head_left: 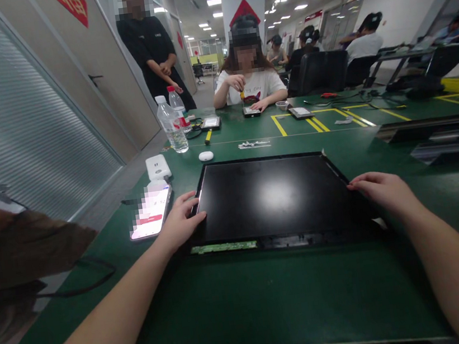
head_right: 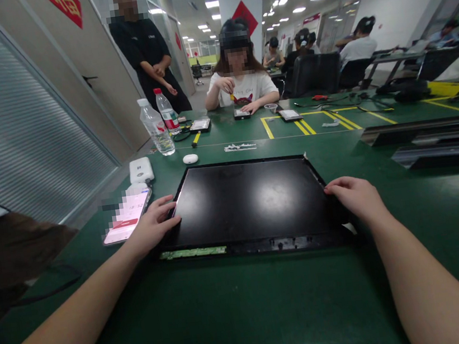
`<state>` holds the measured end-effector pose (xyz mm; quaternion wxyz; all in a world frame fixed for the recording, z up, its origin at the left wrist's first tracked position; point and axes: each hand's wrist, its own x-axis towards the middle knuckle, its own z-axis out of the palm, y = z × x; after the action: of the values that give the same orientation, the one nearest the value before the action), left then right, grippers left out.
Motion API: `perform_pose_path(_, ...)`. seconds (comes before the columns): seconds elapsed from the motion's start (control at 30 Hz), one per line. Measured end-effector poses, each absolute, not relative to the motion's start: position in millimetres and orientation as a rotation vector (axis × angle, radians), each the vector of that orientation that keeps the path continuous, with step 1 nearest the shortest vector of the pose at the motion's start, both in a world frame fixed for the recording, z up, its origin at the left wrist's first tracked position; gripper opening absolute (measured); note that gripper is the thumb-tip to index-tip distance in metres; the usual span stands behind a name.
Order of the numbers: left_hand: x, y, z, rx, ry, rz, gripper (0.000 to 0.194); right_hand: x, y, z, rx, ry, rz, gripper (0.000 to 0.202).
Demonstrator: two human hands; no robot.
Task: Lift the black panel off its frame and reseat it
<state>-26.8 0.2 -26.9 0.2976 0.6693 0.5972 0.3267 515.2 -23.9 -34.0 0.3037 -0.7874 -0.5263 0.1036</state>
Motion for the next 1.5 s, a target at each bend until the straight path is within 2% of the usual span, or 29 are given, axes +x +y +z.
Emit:
perform_pose_path(0.13,-28,1,-28,1.805,1.593,0.843,0.058,512,-24,-32,-2.109,-1.275,0.371,0.025)
perform_pose_path(0.53,-27,3,-25,1.913,1.612,0.806,0.050,501,-27,-21,-2.109,-1.311,0.296,0.020)
perform_pose_path(0.93,-28,2,-26,1.860,1.591,0.853,0.053,490,-30,-12,-2.156,-1.258,0.299,0.016)
perform_pose_path(1.5,-26,1,-28,1.739,1.562,0.901,0.053,500,-27,-15,-2.154,-1.277,0.359,0.020)
